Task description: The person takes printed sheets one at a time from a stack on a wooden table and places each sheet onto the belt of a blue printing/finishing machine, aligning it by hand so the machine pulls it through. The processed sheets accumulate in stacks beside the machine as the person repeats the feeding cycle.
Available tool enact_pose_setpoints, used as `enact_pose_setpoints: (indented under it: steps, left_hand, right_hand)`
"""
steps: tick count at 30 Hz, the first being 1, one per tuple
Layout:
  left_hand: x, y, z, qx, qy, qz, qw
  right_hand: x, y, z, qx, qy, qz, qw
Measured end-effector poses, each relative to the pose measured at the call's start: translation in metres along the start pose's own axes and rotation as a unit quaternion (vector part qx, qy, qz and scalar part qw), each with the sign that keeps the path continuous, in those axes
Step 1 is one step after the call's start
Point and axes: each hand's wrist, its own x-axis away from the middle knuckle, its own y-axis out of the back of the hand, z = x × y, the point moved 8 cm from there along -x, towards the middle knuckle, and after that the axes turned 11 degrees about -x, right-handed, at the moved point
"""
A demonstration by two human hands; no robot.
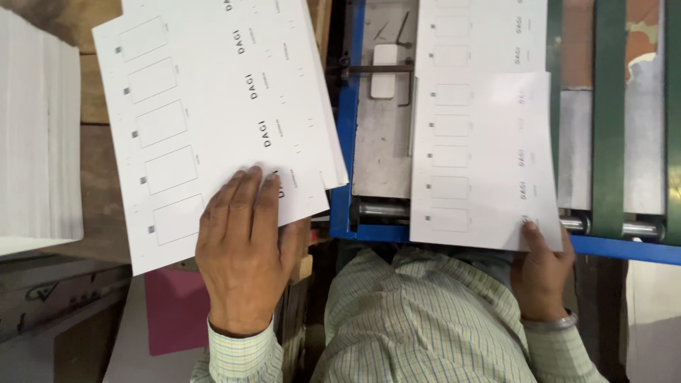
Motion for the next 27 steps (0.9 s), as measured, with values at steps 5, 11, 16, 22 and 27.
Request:
enact_pose_setpoints:
  steps: [5, 11, 16, 22, 27]
  left_hand:
    - [0.005, -0.005, -0.004, -0.021, 0.021, 0.025, 0.999]
    - [0.012, -0.008, 0.009, 0.051, 0.003, 0.052, 0.997]
    - [-0.001, 0.008, 0.040, 0.201, 0.078, 0.063, 0.974]
    - [-0.015, 0.013, -0.082, 0.107, -0.066, 0.039, 0.991]
    - [-0.005, -0.006, -0.112, 0.195, -0.120, 0.133, 0.964]
  right_hand:
    - [-0.024, -0.022, 0.005, 0.076, 0.000, -0.031, 0.997]
    - [-0.034, -0.047, 0.000, -0.054, -0.121, 0.100, 0.986]
    - [0.001, -0.061, -0.013, 0.021, -0.194, 0.115, 0.974]
    - [0.079, -0.169, 0.012, -0.119, -0.209, 0.423, 0.874]
    - [0.060, -0.183, 0.022, -0.075, -0.198, 0.236, 0.948]
